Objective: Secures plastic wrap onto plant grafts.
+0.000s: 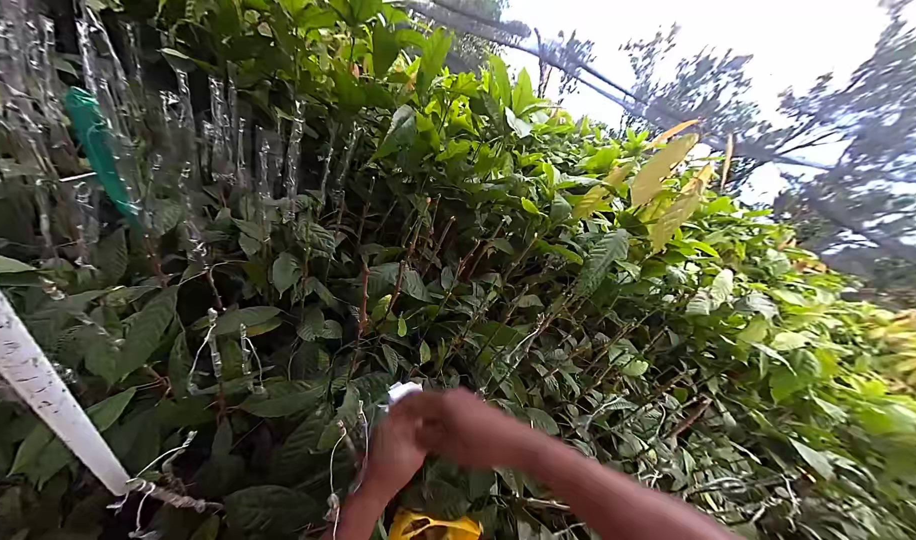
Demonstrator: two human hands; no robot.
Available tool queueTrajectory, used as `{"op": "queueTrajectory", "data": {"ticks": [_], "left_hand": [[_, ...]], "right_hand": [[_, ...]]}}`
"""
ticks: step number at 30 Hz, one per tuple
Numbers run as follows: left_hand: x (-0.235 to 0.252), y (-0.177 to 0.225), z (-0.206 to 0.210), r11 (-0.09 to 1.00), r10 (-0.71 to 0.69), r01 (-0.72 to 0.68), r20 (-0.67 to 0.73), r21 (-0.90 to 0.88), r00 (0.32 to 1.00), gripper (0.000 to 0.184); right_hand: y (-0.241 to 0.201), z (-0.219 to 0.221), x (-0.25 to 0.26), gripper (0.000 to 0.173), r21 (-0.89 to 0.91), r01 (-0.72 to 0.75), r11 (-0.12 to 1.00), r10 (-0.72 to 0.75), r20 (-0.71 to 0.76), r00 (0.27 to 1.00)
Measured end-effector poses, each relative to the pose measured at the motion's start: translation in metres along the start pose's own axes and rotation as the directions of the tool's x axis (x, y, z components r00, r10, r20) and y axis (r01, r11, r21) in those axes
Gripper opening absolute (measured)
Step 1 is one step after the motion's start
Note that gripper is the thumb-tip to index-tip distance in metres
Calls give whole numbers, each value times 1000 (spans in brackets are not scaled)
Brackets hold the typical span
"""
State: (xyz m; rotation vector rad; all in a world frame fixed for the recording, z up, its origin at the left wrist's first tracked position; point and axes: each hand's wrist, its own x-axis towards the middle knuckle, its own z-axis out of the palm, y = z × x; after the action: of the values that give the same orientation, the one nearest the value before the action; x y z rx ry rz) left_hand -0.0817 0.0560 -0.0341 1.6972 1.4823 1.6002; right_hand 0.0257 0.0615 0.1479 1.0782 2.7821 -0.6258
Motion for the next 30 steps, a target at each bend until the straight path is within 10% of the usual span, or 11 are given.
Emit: {"op": "queueTrajectory", "data": {"ticks": [4, 8, 13, 19, 25, 30], "left_hand": [[8, -15, -7, 996, 77, -69, -123, 64, 989, 24], [7, 7, -6, 983, 86, -73, -66, 170, 994, 23], [16, 5, -12, 990, 73, -59, -109, 124, 991, 24], [10, 8, -5, 985, 99, -95, -25, 142, 995, 25], [24, -3, -14, 1000, 25, -25, -155, 4, 988, 27], [18, 17, 0, 993, 72, -70, -20, 94, 997, 22]], "right_hand": [[12, -20, -2, 32, -388, -169, 906, 155, -67, 986], [-3, -17, -1, 33, -38, -63, 997, 61, -53, 997], [9, -14, -9, 27, -410, -72, 909, 45, -74, 996], [36, -48, 18, 41, -183, -57, 982, 79, 120, 990], [23, -16, -19, 25, -155, -199, 968, 199, -11, 980], [5, -34, -14, 30, 105, -8, 994, 15, -71, 997]]}}
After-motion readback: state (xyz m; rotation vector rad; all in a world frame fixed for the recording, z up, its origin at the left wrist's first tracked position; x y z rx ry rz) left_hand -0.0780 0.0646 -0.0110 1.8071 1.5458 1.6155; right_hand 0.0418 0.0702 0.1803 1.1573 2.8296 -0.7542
